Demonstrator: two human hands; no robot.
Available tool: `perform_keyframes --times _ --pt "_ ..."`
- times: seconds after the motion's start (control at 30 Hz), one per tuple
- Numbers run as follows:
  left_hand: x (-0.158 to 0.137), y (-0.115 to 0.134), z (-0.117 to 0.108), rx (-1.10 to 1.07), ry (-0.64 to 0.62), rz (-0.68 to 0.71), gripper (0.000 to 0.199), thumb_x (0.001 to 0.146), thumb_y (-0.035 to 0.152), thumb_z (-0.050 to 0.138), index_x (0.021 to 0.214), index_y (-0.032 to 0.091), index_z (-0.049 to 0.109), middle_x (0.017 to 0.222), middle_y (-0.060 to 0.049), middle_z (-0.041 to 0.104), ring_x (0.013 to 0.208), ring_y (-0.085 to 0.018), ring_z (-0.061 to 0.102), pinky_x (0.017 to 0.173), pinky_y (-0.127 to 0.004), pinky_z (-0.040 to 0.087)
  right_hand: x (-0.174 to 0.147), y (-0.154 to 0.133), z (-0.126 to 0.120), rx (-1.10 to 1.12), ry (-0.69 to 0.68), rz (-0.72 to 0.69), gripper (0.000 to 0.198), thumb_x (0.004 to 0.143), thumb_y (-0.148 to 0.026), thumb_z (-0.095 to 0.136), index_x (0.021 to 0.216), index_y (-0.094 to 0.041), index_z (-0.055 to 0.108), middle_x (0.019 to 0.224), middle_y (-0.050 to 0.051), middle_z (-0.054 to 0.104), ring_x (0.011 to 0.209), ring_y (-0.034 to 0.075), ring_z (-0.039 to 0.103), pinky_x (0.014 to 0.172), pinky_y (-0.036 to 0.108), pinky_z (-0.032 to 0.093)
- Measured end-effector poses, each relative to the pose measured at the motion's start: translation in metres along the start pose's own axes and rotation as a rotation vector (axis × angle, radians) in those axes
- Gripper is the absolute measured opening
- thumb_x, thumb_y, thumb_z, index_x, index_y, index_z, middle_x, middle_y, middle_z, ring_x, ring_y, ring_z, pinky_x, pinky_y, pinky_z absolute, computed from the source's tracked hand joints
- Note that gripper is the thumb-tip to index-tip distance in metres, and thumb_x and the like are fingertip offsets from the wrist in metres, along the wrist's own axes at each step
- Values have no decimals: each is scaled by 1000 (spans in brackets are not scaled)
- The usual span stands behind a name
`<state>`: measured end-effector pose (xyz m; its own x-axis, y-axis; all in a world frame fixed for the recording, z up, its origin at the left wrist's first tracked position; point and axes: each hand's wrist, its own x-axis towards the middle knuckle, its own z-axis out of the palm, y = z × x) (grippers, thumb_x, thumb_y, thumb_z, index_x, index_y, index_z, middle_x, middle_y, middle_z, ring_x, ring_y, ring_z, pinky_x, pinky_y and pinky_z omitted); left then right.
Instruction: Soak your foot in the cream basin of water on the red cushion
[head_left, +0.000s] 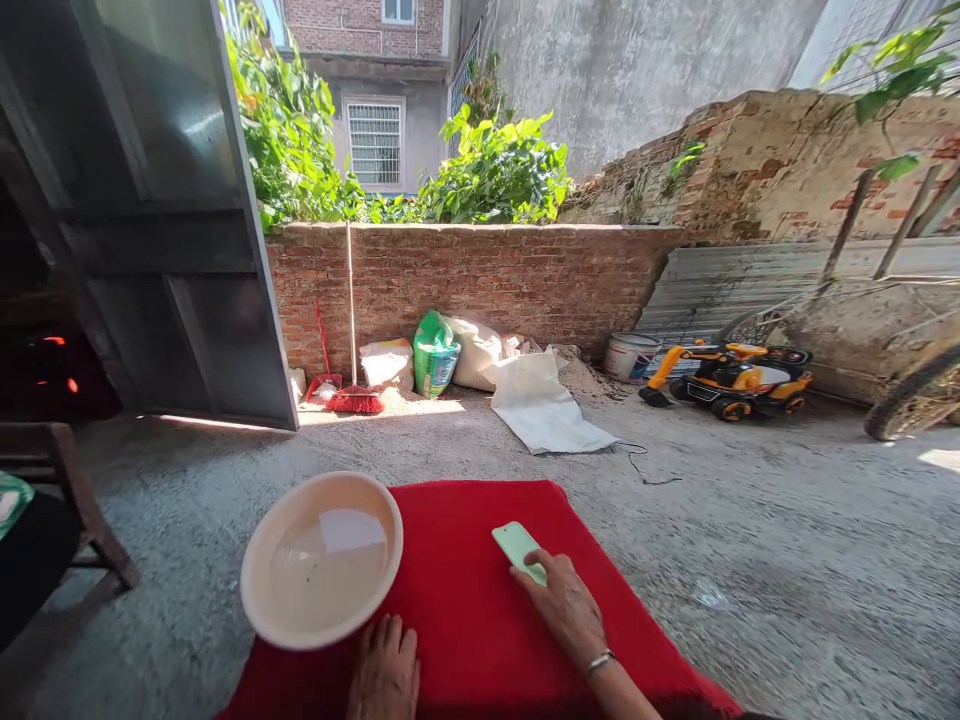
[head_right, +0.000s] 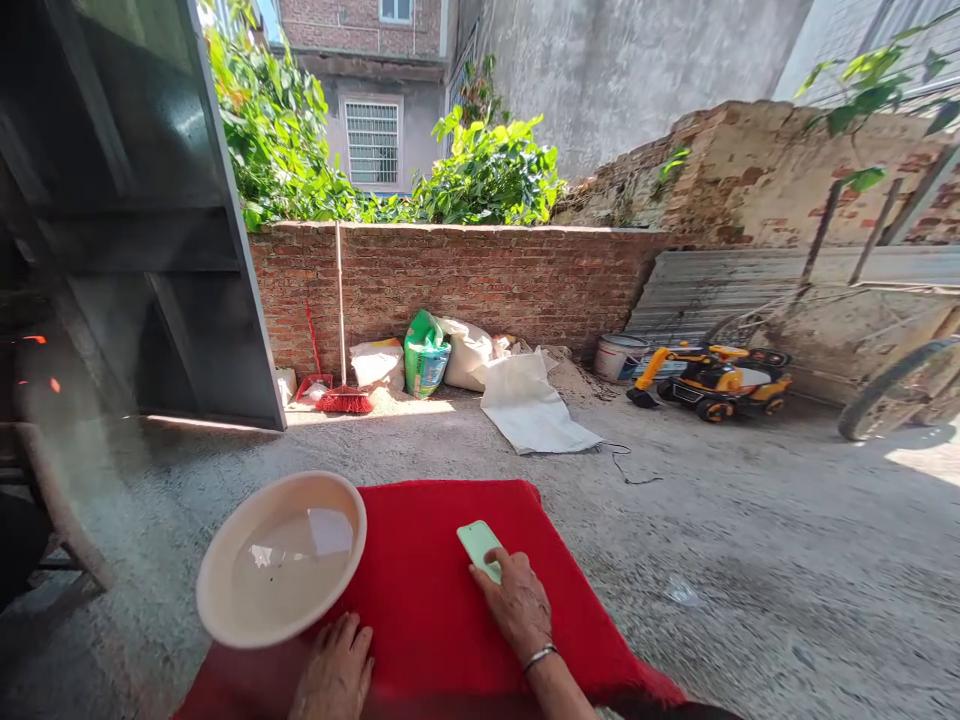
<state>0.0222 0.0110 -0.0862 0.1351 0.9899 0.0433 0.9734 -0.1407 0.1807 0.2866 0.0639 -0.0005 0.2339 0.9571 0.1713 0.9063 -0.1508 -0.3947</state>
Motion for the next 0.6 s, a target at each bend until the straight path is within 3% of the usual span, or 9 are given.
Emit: perform_keyframes --times 0.13,0.23,0.3,0.4,0.5,0.6 --pt "-2 -4 -30 39 -235 -76 48 88 8 32 119 23 65 135 -8 60 125 -22 55 105 -40 42 -42 -79 57 22 -87 -273 12 80 -38 65 89 -31 65 91 1 65 82 20 65 72 28 45" --pt "-3 -4 -42 53 -292 -84 50 87 5 30 118 23 65 137 -8 59 125 -22 54 105 -40 42 -55 -94 74 6 -100 -340 15 75 -35 72 87 -33 64 93 -2 66 87 21 65 78 28 46" --pt "-5 -3 -45 59 -286 -75 49 87 6 31 117 24 65 138 -8 57 126 -22 53 106 -41 41 -49 -73 65 -15 -85 -313 12 77 -36 68 88 -33 64 93 -1 66 88 22 65 79 30 46" --pt "-9 -2 -44 73 -254 -42 46 89 9 30 117 24 64 136 -9 58 123 -23 54 105 -42 41 -26 -9 26 -82 -39 -162 20 87 -40 51 96 -29 66 93 5 65 82 24 65 75 33 45" --pt "-13 -5 -41 84 -214 -1 44 90 13 32 121 23 62 137 -11 57 125 -24 53 105 -42 41 -4 54 -18 -155 17 164 31 86 -45 48 99 -26 68 91 10 65 82 27 67 72 35 46" --pt "-16 -8 -39 119 -186 4 41 88 13 39 122 22 61 133 -12 59 120 -23 56 99 -39 46 1 75 -39 -143 80 248 38 87 -47 43 98 -22 70 88 16 66 80 32 67 68 39 45"
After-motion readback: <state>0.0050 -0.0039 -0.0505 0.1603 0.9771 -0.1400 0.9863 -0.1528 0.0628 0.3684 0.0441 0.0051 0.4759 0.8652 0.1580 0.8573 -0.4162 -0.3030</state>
